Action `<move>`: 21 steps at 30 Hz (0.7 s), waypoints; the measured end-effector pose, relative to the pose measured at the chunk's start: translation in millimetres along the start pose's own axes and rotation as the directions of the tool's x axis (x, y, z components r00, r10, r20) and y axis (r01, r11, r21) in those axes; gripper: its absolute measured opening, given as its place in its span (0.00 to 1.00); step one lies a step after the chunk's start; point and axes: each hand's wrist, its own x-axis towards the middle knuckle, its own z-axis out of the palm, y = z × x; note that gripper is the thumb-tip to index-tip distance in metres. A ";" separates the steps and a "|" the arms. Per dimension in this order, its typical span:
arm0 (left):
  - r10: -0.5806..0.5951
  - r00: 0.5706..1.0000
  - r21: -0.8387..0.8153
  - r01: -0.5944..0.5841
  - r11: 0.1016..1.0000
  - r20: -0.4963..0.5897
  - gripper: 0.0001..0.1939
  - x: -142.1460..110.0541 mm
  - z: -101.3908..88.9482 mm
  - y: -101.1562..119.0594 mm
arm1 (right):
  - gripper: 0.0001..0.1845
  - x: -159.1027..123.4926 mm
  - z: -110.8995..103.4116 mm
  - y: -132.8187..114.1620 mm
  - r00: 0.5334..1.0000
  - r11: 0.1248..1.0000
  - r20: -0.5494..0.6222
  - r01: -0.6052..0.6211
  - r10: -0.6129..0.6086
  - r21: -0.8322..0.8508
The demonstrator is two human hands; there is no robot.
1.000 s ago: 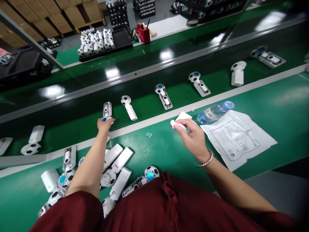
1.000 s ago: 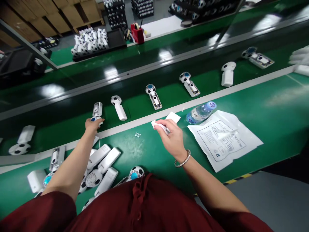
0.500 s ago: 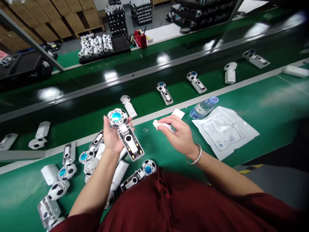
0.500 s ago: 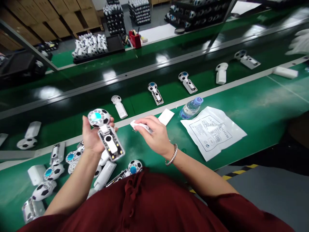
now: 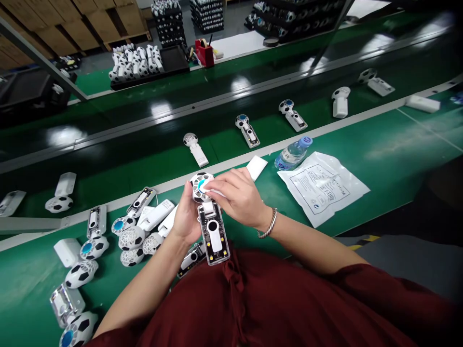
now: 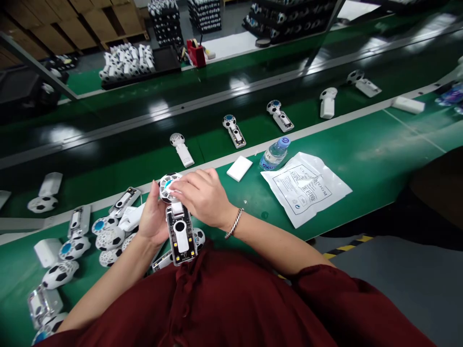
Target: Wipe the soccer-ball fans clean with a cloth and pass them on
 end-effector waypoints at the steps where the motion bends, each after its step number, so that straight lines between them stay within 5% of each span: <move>1: -0.013 1.000 0.019 0.013 1.000 -0.004 0.29 -0.3 0.1 -0.8 | 0.09 0.1 -0.7 0.9 1.000 1.000 -0.009 -0.021 0.021 -0.020; 8: -0.051 0.999 0.063 0.051 0.997 -0.009 0.31 1.5 1.0 -8.6 | 0.10 -5.3 0.5 2.5 0.997 0.999 0.074 0.006 -0.004 -0.035; 13: -0.105 0.992 -0.085 0.111 0.990 0.076 0.27 13.6 -6.4 -5.6 | 0.08 0.9 -3.4 12.5 0.987 0.988 -0.058 -0.148 0.150 0.046; 16: -0.133 0.990 -0.128 0.138 0.982 0.050 0.25 45.8 -22.4 7.5 | 0.06 0.5 -12.8 23.9 0.952 0.953 -0.141 -0.246 0.272 0.176; 21: -0.098 0.969 -0.036 0.092 0.995 -0.225 0.10 138.8 -62.5 34.0 | 0.03 -18.8 -24.9 39.4 0.907 0.906 -0.128 -0.371 0.400 0.202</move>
